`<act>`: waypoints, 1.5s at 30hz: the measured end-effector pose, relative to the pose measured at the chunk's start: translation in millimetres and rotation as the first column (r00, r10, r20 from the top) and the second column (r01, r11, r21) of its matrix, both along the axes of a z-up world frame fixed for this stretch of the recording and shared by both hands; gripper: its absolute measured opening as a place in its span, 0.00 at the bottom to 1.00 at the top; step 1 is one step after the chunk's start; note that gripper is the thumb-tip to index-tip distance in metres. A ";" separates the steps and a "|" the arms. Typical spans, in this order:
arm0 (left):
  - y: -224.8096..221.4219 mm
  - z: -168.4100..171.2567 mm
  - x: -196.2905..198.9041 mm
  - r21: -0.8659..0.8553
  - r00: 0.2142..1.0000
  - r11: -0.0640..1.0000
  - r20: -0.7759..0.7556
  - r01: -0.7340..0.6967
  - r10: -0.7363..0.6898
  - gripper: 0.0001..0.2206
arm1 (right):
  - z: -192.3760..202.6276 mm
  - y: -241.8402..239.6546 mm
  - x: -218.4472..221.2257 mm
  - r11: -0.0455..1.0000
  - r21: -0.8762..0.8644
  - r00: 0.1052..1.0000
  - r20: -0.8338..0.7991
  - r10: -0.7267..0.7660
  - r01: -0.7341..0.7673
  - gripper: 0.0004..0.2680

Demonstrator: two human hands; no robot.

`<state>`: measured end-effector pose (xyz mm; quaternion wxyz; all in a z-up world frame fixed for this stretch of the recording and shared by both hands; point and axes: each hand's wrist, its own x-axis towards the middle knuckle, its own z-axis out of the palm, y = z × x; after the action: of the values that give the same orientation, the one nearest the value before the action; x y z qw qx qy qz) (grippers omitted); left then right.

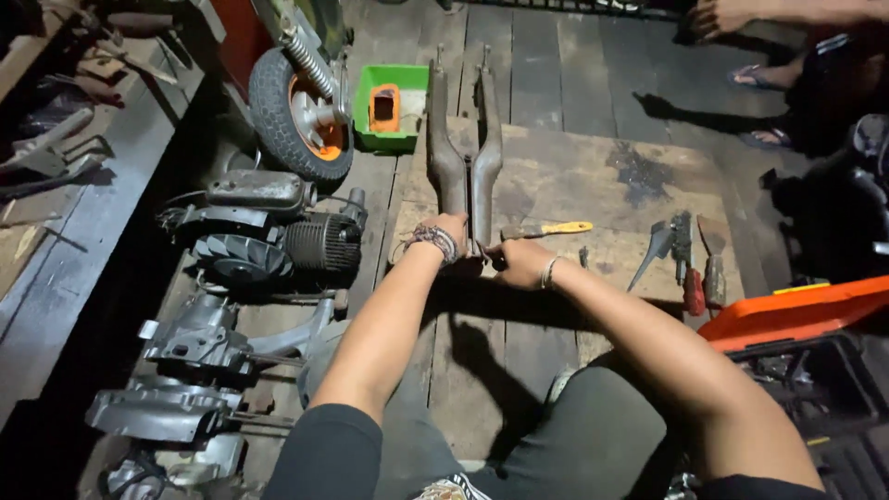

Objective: Aligning two halves of a motorcycle component on a wooden workbench using hands and a screwdriver.

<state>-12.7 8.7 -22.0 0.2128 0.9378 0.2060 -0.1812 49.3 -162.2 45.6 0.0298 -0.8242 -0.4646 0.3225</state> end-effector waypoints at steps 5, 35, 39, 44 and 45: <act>-4.7 9.8 -1.3 0.051 1.000 0.999 -0.008 0.008 -0.008 0.27 | -61.4 11.3 21.6 1.000 0.005 0.996 0.090 -0.016 0.016 0.16; -5.8 -3.0 -0.8 0.120 0.998 0.991 -0.021 0.060 -0.058 0.24 | -4.2 6.6 -16.1 0.999 -0.045 0.993 0.119 0.017 -0.012 0.14; -3.9 6.6 0.7 0.101 0.998 0.993 -0.027 0.056 -0.053 0.21 | -8.6 5.7 -17.8 1.000 -0.017 0.993 0.115 0.020 -0.018 0.14; -3.7 19.5 -2.3 0.100 0.999 0.994 0.008 0.051 -0.052 0.17 | -61.5 10.3 12.2 0.999 -0.040 0.981 0.194 -0.011 0.019 0.16; -1.7 18.7 -3.6 0.120 0.998 0.990 0.014 0.067 -0.069 0.18 | -55.4 11.7 10.3 0.999 -0.031 0.982 0.189 -0.026 0.033 0.16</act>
<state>-16.3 7.0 -3.4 0.1517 0.9569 0.1827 -0.1672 59.6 -150.5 -9.7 -0.0238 -0.8582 -0.4476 0.2502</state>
